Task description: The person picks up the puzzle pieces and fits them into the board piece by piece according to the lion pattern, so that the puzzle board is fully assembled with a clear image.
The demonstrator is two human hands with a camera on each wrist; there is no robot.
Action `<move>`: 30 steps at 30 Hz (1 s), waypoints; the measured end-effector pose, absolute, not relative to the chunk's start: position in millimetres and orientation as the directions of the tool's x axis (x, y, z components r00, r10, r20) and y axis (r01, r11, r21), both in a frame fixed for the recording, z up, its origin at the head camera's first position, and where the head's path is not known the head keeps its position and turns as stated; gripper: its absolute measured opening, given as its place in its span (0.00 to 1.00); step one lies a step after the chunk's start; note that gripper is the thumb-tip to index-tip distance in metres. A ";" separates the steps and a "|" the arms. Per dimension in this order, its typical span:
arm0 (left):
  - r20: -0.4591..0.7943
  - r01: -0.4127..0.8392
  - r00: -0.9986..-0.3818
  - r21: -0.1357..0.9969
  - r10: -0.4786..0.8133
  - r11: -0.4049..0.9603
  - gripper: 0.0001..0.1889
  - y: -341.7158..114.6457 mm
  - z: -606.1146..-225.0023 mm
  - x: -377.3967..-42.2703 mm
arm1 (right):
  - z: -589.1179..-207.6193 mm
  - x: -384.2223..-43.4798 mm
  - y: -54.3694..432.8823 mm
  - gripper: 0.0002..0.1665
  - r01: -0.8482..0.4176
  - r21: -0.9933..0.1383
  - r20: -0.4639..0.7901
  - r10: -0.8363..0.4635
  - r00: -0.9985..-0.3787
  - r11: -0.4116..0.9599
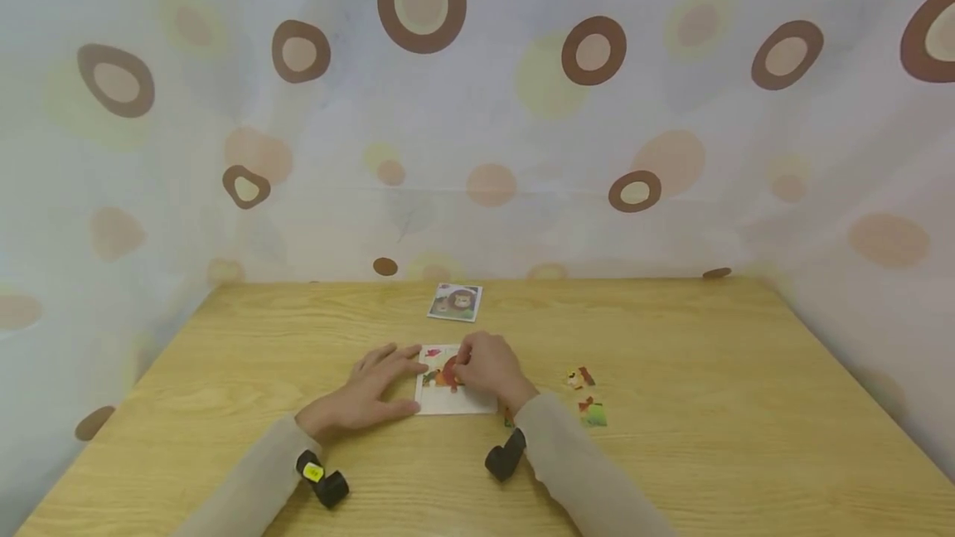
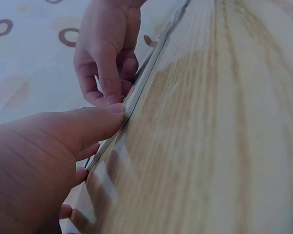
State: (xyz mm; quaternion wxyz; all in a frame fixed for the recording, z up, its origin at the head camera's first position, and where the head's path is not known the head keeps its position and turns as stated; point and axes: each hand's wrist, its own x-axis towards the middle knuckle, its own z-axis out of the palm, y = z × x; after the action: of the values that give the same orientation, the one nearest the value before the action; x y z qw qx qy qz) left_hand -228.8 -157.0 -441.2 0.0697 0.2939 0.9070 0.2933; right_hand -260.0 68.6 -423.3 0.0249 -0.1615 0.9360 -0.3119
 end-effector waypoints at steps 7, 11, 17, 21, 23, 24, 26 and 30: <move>0.046 0.494 -0.820 0.563 0.571 0.663 0.26 -157.8 -441.5 -228.4 | -418.4 -256.9 86.7 0.05 -0.319 -0.701 0.044 -0.408 -0.912 0.638; 0.052 0.498 -0.816 0.570 0.576 0.654 0.27 -157.2 -440.6 -228.8 | -412.1 -257.3 114.4 0.06 -0.351 -0.717 0.053 -0.455 -0.889 0.603; 0.051 0.503 -0.812 0.567 0.581 0.652 0.27 -156.4 -441.1 -229.2 | -400.9 -257.2 154.7 0.08 -0.312 -0.719 0.058 -0.395 -0.917 0.621; 0.052 0.503 -0.813 0.564 0.580 0.655 0.27 -155.9 -442.9 -229.3 | -396.8 -254.5 176.0 0.09 -0.308 -0.708 0.068 -0.372 -0.926 0.636; 0.053 0.503 -0.814 0.561 0.578 0.657 0.27 -156.0 -443.8 -229.4 | -397.2 -253.3 186.5 0.09 -0.321 -0.688 0.078 -0.374 -0.924 0.650; 0.052 0.503 -0.815 0.558 0.577 0.660 0.27 -156.1 -444.1 -229.4 | -397.4 -252.6 191.8 0.10 -0.329 -0.680 0.080 -0.380 -0.921 0.655; 0.054 0.503 -0.817 0.554 0.575 0.664 0.26 -156.4 -444.4 -229.3 | -398.5 -251.8 202.2 0.11 -0.332 -0.667 0.074 -0.384 -0.920 0.667; 0.058 0.504 -0.815 0.561 0.577 0.656 0.26 -156.1 -443.7 -229.3 | -401.0 -251.0 220.9 0.13 -0.291 -0.650 0.018 -0.369 -0.929 0.701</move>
State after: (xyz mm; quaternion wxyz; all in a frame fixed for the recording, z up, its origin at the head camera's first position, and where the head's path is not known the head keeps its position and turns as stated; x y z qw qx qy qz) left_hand -229.3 -156.1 -443.7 0.0628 0.2976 0.9079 0.2884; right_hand -251.0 220.9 -401.0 0.0569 -0.1793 0.9206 -0.3422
